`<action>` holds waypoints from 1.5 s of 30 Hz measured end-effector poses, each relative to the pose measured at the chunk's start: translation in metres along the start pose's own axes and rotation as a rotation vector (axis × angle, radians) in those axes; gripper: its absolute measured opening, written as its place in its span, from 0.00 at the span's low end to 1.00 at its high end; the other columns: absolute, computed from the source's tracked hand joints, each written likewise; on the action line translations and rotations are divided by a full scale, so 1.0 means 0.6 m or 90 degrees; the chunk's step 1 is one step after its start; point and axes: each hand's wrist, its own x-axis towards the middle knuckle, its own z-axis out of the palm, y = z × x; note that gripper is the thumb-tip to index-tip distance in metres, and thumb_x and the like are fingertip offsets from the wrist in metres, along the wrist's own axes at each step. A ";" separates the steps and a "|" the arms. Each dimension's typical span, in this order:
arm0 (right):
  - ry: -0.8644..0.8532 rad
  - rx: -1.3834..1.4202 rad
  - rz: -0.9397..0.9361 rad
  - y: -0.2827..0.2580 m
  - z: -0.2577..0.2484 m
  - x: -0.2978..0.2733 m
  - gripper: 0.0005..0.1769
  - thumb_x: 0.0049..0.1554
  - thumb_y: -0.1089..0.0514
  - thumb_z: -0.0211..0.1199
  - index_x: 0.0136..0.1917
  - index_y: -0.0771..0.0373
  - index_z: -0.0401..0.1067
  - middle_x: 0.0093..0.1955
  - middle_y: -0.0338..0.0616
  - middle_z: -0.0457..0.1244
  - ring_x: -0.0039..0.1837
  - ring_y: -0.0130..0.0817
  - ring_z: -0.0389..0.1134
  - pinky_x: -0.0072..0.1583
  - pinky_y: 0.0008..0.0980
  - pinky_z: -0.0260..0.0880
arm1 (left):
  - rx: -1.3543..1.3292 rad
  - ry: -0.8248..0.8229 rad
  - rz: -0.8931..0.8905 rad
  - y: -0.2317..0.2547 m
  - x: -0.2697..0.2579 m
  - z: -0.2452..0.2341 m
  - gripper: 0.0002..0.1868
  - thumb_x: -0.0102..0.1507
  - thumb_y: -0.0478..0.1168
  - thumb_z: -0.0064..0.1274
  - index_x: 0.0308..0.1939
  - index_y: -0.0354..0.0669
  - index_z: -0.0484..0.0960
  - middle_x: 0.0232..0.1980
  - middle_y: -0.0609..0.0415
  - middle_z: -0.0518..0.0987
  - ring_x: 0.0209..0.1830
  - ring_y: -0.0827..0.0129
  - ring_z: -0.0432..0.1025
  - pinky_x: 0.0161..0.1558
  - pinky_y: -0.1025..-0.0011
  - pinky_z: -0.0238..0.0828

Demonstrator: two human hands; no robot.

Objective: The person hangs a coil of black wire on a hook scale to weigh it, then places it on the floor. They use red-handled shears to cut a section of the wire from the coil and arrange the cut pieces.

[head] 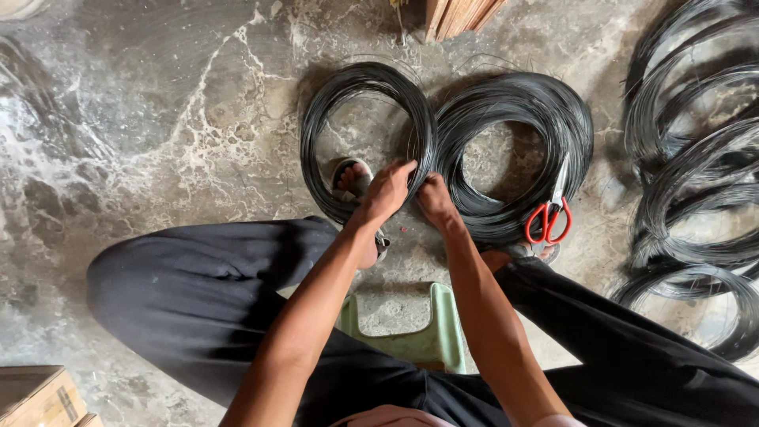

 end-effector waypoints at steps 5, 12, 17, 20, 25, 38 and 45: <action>-0.031 -0.125 0.081 -0.031 0.011 -0.004 0.13 0.49 0.67 0.46 0.41 0.71 0.72 0.43 0.58 0.65 0.54 0.48 0.64 0.56 0.47 0.59 | 0.386 0.121 0.179 0.082 -0.030 -0.076 0.08 0.58 0.35 0.44 0.35 0.45 0.80 0.40 0.44 0.70 0.41 0.56 0.65 0.43 0.64 0.60; 0.269 0.467 0.218 -0.126 0.060 -0.029 0.10 0.52 0.69 0.44 0.33 0.77 0.64 0.26 0.48 0.57 0.42 0.28 0.65 0.56 0.08 0.56 | 0.442 0.140 0.306 -0.041 0.038 0.004 0.10 0.58 0.39 0.43 0.25 0.46 0.79 0.23 0.47 0.70 0.21 0.60 0.67 0.29 0.64 0.62; 0.150 0.759 0.244 0.069 0.017 0.010 0.08 0.45 0.60 0.50 0.33 0.66 0.66 0.33 0.48 0.60 0.41 0.40 0.63 0.49 0.30 0.58 | 0.495 0.047 0.299 -0.030 0.045 -0.017 0.12 0.62 0.40 0.39 0.43 0.47 0.78 0.33 0.42 0.77 0.37 0.54 0.72 0.55 0.51 0.54; 0.064 0.932 0.257 0.182 -0.016 0.027 0.08 0.42 0.54 0.54 0.33 0.60 0.68 0.37 0.48 0.61 0.40 0.47 0.62 0.45 0.43 0.59 | 0.506 -0.030 0.253 -0.052 0.054 -0.003 0.15 0.60 0.49 0.43 0.46 0.49 0.77 0.35 0.46 0.78 0.40 0.58 0.73 0.58 0.51 0.49; 0.132 0.640 0.196 -0.018 0.014 -0.029 0.14 0.46 0.61 0.58 0.48 0.60 0.67 0.41 0.44 0.63 0.42 0.36 0.64 0.46 0.32 0.61 | 0.472 -0.058 0.278 -0.071 0.048 0.001 0.14 0.64 0.43 0.35 0.47 0.47 0.75 0.33 0.47 0.77 0.37 0.58 0.73 0.57 0.51 0.52; 0.222 -0.223 0.040 0.051 -0.004 -0.008 0.22 0.49 0.46 0.64 0.42 0.66 0.62 0.40 0.59 0.64 0.46 0.56 0.67 0.47 0.50 0.66 | 0.278 -0.140 0.247 -0.002 0.022 -0.073 0.16 0.60 0.34 0.36 0.49 0.50 0.74 0.27 0.41 0.75 0.30 0.48 0.73 0.38 0.53 0.68; 0.412 -0.289 -0.040 -0.026 0.034 -0.052 0.23 0.45 0.53 0.68 0.46 0.61 0.58 0.39 0.46 0.53 0.42 0.45 0.62 0.45 0.41 0.62 | 0.197 -0.191 0.156 0.032 0.008 -0.082 0.15 0.53 0.30 0.43 0.43 0.45 0.74 0.28 0.41 0.77 0.30 0.49 0.74 0.35 0.54 0.70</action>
